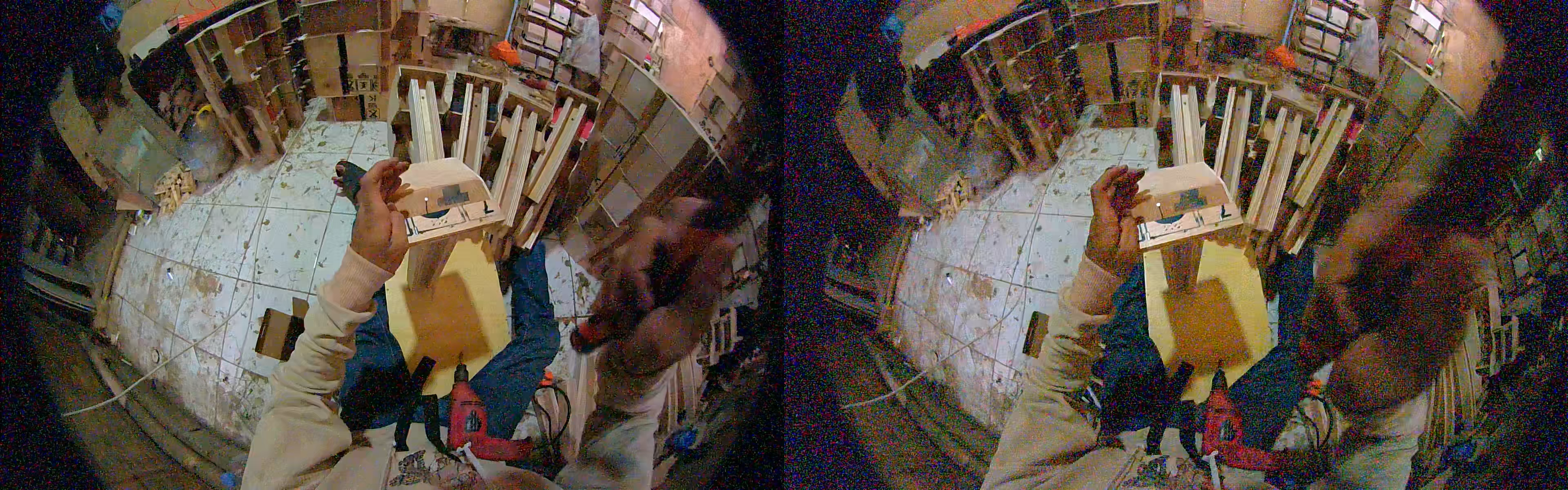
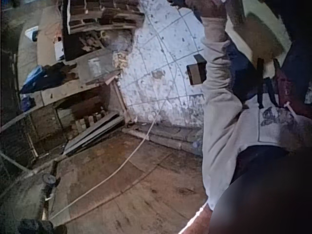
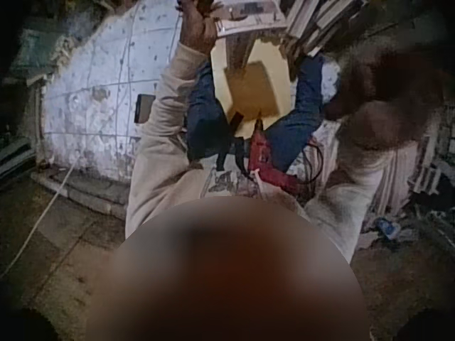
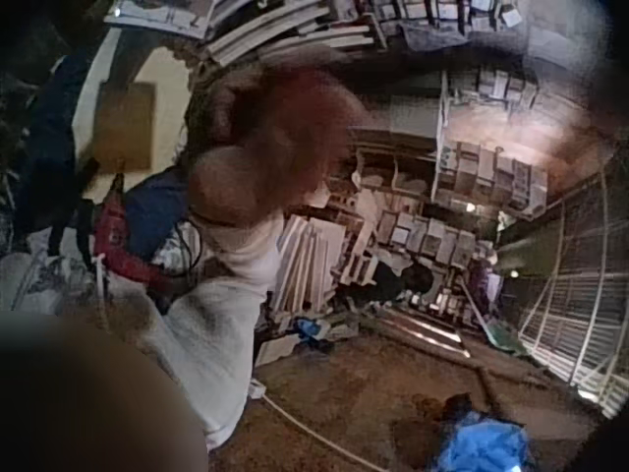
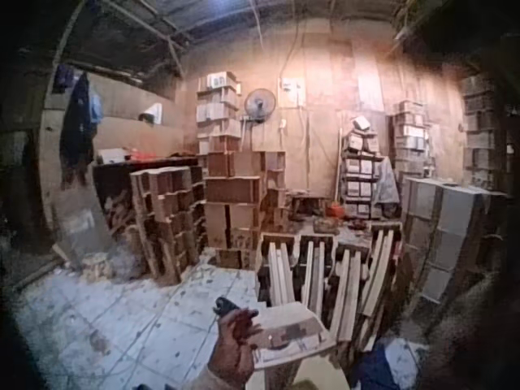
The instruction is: The person assembles small wooden frames by inserting nails and driving them with a cordless drill. They repeatedly pick up frames, align them, insert nails, and use the drill to fasten the pieces together.
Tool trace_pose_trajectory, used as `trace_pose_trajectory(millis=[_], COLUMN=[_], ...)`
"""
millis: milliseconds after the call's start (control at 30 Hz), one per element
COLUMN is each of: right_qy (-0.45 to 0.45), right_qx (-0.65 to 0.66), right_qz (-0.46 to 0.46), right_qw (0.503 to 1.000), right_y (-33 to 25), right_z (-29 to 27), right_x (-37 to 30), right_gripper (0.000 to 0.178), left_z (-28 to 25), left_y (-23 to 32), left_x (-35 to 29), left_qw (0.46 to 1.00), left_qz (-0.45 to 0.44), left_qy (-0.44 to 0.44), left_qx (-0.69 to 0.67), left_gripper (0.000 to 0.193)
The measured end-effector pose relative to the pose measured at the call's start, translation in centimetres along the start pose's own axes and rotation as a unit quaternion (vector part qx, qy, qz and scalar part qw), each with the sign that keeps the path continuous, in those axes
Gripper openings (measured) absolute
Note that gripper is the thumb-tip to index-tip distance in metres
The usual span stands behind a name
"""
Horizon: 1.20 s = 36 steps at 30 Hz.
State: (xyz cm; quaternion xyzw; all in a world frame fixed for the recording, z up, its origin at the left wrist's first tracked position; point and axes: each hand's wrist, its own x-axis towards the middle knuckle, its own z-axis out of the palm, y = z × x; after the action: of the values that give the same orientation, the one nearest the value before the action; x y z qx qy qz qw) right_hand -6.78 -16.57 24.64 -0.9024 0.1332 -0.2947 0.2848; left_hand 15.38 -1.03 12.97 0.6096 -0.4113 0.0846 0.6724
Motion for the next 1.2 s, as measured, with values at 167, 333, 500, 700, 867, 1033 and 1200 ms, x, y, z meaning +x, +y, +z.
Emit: trace_pose_trajectory(millis=[167,333,500,700,867,1033,1200], right_qy=[-0.114,-0.102,-0.005,-0.181,-0.016,-0.151,-0.132], right_qx=[-0.113,0.096,0.034,0.029,0.413,0.097,0.054], right_qz=[-0.001,0.038,-0.139,0.067,-0.073,0.023,0.134], right_qw=[0.987,0.989,0.990,0.981,0.907,0.984,0.981], right_y=[1.2,-1.7,-1.1,0.3,-0.1,2.8,4.1], right_z=[3.7,-1.3,1.9,1.3,0.8,3.3,2.2], right_x=[-0.1,-0.2,-0.3,-0.1,-0.3,-1.6,-2.6], right_gripper=[0.034,0.024,0.031,0.032,0.038,0.037,0.040], left_z=[0.0,0.5,0.5,0.6,0.6,0.6,1.6], left_y=[0.2,0.7,0.5,0.2,0.5,0.7,0.4], left_x=[0.0,0.2,-0.1,0.1,0.0,0.0,0.6], left_qw=[0.999,1.000,1.000,1.000,0.999,0.999,1.000], left_qz=[0.022,0.009,0.013,0.000,-0.008,0.006,-0.003], left_qy=[0.001,-0.008,0.001,-0.001,-0.009,-0.037,-0.014], left_qx=[0.024,0.015,0.008,0.002,-0.032,0.000,-0.016], left_gripper=[0.064,0.064,0.065,0.065,0.066,0.064,0.067])
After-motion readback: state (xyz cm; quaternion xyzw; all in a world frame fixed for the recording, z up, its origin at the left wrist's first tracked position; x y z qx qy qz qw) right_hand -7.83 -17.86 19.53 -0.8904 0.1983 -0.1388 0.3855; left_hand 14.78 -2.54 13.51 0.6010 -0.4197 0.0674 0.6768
